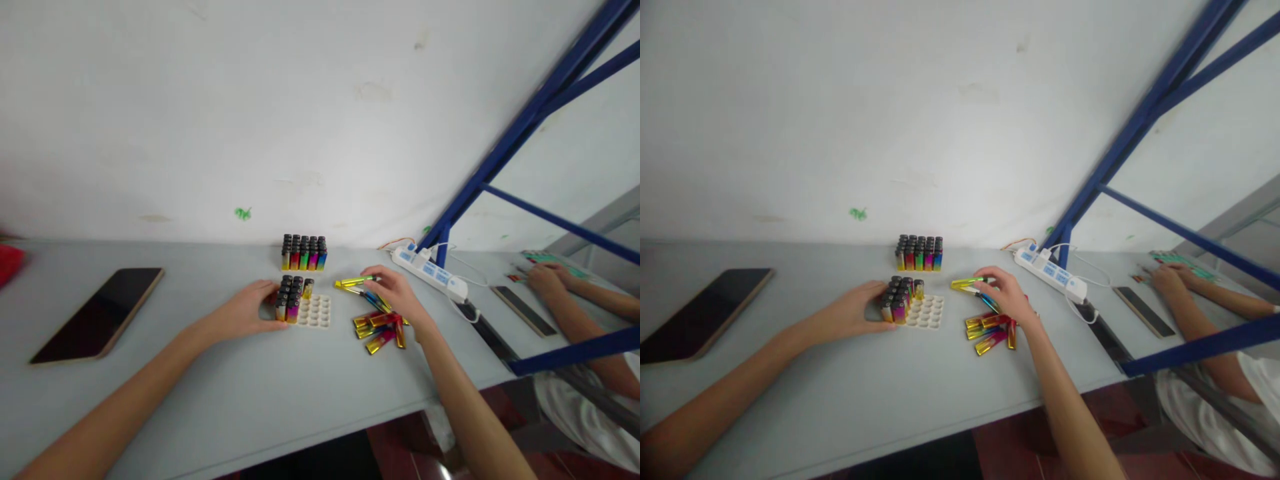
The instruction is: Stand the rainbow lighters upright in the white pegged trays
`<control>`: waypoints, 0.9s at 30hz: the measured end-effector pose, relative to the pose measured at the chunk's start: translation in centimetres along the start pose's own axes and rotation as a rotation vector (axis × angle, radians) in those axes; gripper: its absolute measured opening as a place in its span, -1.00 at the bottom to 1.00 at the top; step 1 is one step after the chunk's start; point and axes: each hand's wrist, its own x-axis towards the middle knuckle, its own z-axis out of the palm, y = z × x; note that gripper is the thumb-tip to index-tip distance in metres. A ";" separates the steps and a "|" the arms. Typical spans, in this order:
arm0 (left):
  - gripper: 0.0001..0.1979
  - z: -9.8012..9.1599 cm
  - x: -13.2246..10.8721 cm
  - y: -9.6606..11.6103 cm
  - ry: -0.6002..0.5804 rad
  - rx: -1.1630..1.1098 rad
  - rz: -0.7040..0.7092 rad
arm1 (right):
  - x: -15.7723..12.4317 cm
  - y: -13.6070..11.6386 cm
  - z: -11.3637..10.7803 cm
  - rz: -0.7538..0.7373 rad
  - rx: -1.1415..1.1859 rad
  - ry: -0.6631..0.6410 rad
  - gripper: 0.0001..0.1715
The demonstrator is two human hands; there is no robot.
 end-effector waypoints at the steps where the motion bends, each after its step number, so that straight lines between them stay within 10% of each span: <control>1: -0.38 0.0 0.0 0.0 -0.001 -0.002 0.003 | 0.8 -0.2 0.8 0.016 0.101 0.120 -0.39; 5: -0.34 0.1 -0.1 0.3 0.002 -0.008 0.027 | 4.5 -2.2 4.5 0.023 0.464 0.382 -0.27; 10: -0.39 -0.1 -0.2 0.9 -0.005 0.023 0.026 | 5.6 -4.4 8.2 0.078 0.638 0.217 -0.19; 27: -0.44 -0.2 -0.6 1.0 -0.016 0.044 0.011 | 2.2 -4.8 12.8 0.087 0.057 0.235 -0.40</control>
